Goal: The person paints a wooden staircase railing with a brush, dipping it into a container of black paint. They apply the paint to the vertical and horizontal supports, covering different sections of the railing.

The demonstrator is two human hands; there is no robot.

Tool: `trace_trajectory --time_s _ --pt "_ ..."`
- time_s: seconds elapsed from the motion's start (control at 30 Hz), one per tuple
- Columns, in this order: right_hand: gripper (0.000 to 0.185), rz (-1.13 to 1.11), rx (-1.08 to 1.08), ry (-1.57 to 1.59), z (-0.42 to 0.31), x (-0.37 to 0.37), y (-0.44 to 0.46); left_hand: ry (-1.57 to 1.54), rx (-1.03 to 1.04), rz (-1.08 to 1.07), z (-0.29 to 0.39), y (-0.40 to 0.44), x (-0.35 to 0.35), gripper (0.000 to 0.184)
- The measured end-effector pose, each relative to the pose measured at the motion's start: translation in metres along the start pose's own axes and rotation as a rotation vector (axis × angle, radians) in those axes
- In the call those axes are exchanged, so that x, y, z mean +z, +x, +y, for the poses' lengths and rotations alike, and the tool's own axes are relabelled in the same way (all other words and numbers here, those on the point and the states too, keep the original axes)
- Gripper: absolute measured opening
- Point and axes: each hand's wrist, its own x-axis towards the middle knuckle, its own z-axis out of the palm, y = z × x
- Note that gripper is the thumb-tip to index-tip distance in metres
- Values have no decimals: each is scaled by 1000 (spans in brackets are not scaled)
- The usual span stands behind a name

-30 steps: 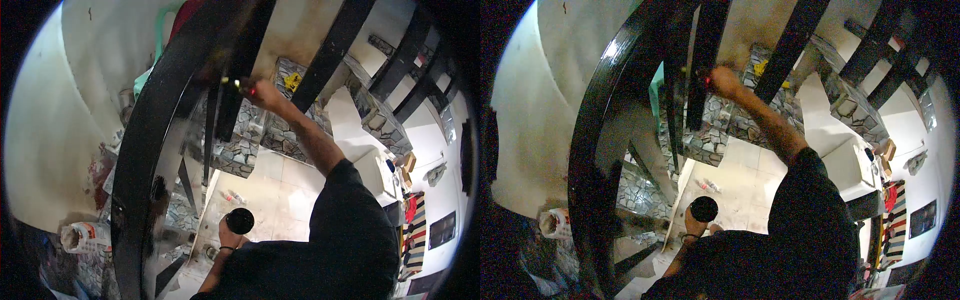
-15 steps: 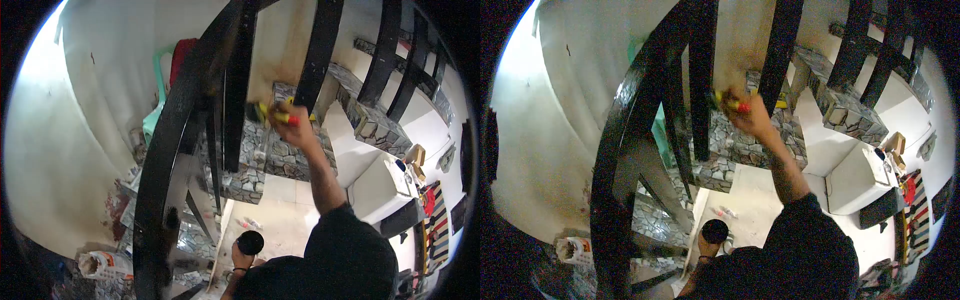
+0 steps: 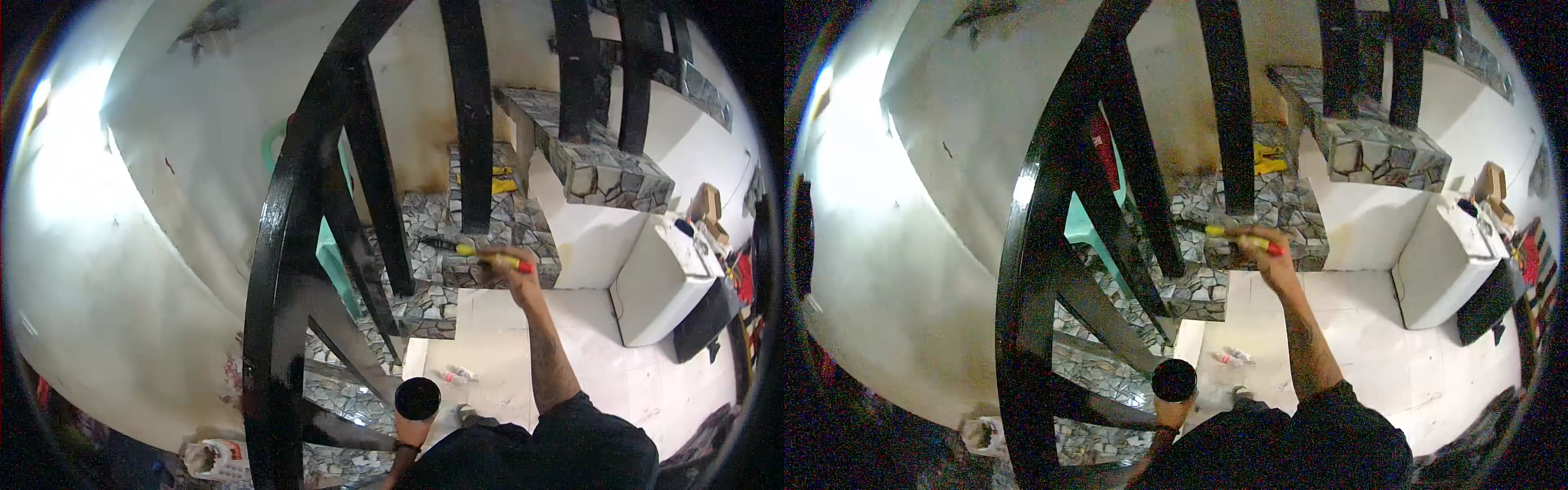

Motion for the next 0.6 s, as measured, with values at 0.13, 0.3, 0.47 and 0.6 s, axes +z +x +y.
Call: trace_trajectory --time_s 0.13,0.3,0.47,0.6 --pt "26 186 -142 297 -70 32 51 111 98 -15 36 6 -18 71" --pt "23 320 -260 623 -86 76 137 110 160 47 42 17 -9 62" --pt "19 384 -210 862 -75 108 203 94 27 20 40 34 11 60" --pt "30 491 -162 1077 -89 133 246 201 101 45 33 52 23 55"
